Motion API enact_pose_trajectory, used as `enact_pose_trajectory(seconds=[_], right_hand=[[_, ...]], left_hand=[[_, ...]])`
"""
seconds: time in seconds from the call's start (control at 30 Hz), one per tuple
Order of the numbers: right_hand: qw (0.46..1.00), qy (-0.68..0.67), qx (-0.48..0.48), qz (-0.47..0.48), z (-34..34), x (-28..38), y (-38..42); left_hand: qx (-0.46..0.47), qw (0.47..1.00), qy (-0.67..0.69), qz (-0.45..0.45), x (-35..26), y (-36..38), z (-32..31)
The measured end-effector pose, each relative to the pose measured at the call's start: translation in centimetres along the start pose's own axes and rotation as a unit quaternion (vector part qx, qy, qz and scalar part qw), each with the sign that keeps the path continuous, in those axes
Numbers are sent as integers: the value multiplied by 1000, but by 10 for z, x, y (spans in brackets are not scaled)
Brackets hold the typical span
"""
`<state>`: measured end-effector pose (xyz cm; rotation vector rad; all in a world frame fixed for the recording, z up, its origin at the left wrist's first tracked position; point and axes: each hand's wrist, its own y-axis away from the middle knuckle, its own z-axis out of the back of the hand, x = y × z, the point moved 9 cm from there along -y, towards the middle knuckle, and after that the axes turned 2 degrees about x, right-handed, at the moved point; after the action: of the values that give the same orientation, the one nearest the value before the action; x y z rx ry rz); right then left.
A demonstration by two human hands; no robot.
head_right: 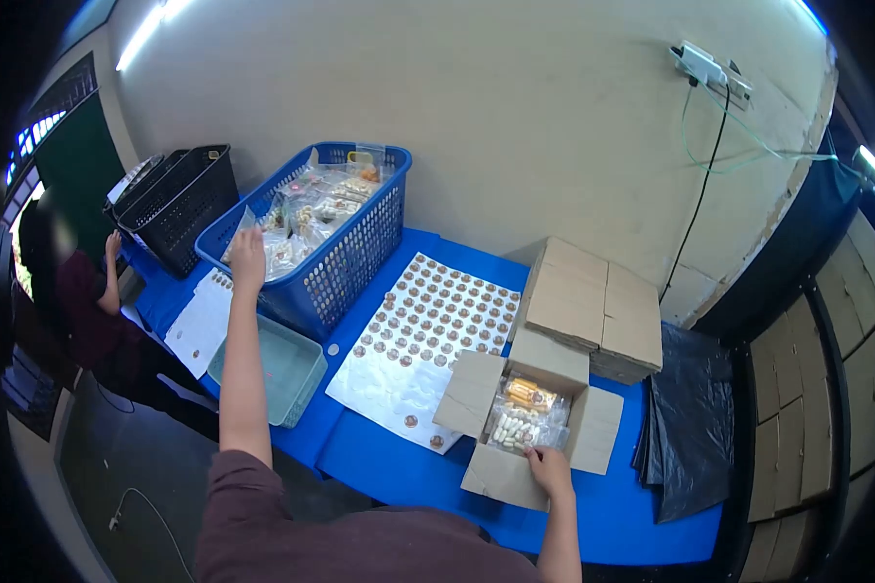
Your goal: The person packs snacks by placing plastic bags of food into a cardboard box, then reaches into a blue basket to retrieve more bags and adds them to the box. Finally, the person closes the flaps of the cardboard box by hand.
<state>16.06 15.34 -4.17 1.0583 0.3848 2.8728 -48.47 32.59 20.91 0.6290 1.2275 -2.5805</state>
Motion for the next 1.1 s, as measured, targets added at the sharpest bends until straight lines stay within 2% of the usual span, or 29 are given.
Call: enact_pose_trajectory(seconds=[0.03,0.07,0.1,0.13,0.23,0.3,0.4,0.43,0.47,0.53,0.57,0.63,0.67,0.7,0.73,0.77,0.93,1.0,1.03,1.07,1.1], right_hand=[[999,18,-17,-21,3,4,3],[998,34,-35,-40,7,6,6],[996,68,-47,-41,6,4,6],[996,64,-55,-31,7,8,3],[995,48,-90,-17,7,11,8],[988,78,-134,-3,11,13,12],[979,103,-174,9,12,15,14],[979,106,-176,2,11,14,16],[977,108,-182,6,11,15,18],[975,115,-192,14,15,18,14],[978,106,-178,2,12,13,14],[982,101,-162,-8,11,13,11],[982,95,-163,-8,11,15,10],[982,89,-164,-7,11,16,10],[983,93,-161,-6,11,17,9],[982,98,-163,-8,11,17,7],[981,101,-167,3,10,15,7],[983,84,-161,-4,11,19,10],[982,85,-168,4,13,21,5],[980,106,-167,1,11,17,4],[978,128,-162,-9,7,11,7]], left_hand=[[88,985,-148,32,33,-5,-30],[267,931,-238,69,53,-6,-61],[427,841,-317,101,70,-4,-79],[396,858,-297,137,67,-11,-78],[422,833,-312,174,124,-29,-114],[494,800,-185,286,148,-12,-132],[580,690,21,433,162,25,-164],[519,721,231,398,148,6,-171],[392,752,348,399,113,-13,-140],[315,678,568,343,132,-46,-142],[313,676,570,345,168,-50,-155],[180,727,472,464,263,-47,-174],[178,725,472,469,268,-49,-177],[334,818,174,434,275,-47,-178],[451,810,-141,346,281,-46,-172],[487,797,-142,328,203,-31,-151],[536,757,-235,291,205,-31,-163],[534,739,-213,351,239,-33,-156],[540,742,-126,377,222,-30,-144],[533,749,-120,375,201,-42,-137],[522,751,-189,356,157,-39,-107]])
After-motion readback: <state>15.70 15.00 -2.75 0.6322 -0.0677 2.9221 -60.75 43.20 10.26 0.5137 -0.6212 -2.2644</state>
